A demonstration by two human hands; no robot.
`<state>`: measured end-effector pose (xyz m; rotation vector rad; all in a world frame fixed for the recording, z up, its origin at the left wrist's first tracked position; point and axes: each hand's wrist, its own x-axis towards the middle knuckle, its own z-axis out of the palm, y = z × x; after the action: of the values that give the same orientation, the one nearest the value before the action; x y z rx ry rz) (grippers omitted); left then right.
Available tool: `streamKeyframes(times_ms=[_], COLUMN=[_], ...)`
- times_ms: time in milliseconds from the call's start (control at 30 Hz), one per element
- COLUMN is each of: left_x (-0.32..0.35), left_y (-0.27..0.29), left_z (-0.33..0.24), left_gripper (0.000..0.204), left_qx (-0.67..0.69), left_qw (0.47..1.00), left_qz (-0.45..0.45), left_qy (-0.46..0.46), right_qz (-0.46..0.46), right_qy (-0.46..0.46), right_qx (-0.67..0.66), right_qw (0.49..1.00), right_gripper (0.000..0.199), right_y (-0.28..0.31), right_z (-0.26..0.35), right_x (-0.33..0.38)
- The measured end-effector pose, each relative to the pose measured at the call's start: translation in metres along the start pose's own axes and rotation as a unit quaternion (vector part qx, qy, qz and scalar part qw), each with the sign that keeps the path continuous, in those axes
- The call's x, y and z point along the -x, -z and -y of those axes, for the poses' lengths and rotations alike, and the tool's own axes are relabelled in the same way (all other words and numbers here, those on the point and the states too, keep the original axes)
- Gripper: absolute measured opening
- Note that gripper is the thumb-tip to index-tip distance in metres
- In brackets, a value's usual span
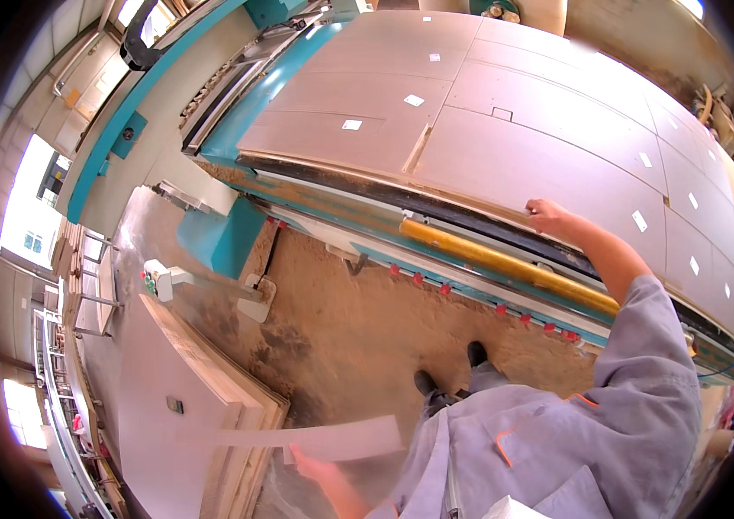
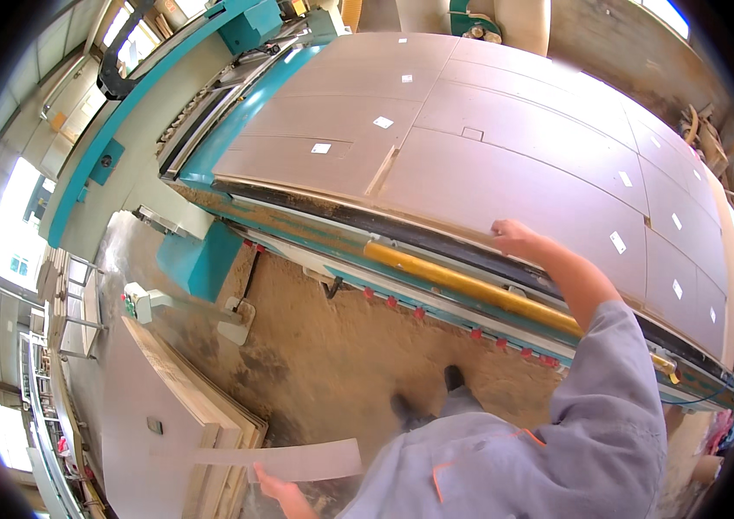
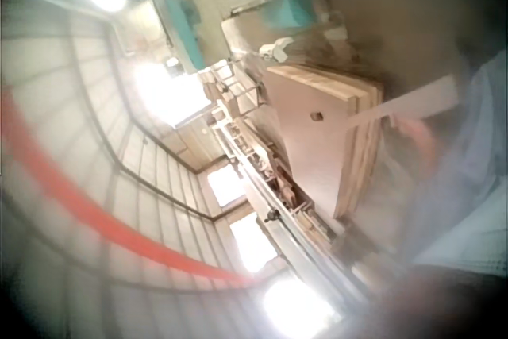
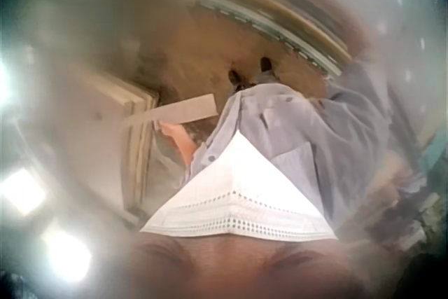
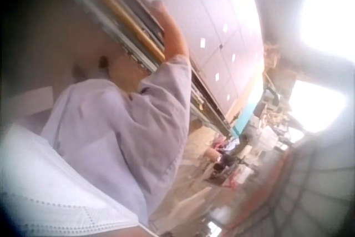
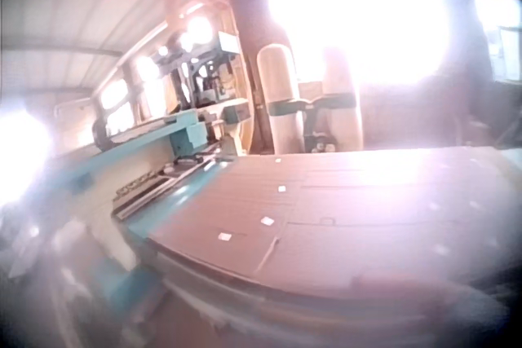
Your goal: The person applies small white labels to multiple cut wood panels on a large machine table, then walks to a scrap pile to discard a paper slip before returning to handle additional panels.
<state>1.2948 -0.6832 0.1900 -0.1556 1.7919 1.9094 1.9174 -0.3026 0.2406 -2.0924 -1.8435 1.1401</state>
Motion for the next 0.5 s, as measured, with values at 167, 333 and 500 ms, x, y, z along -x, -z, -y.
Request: streamKeyframes(times_ms=[167,333,500], left_x=[0.024,0.037,0.019], left_y=[-0.032,-0.058,-0.054], left_z=[-0.004,-0.012,-0.006], left_gripper=[0.049,0.048,0.041], left_qx=[0.019,-0.021,0.017], left_qw=[1.000,0.999,0.997], left_qz=[-0.004,-0.018,0.076], left_qy=[0.008,-0.029,-0.027], right_qz=[-0.100,-0.103,-0.095], right_qy=[0.049,0.027,0.023], right_qx=[0.103,0.058,0.048], right_qw=[0.988,0.993,0.994], right_gripper=[0.046,0.047,0.047], right_y=[-0.010,-0.018,-0.031], right_z=[0.052,0.060,0.048], right_x=[0.030,0.080,0.171])
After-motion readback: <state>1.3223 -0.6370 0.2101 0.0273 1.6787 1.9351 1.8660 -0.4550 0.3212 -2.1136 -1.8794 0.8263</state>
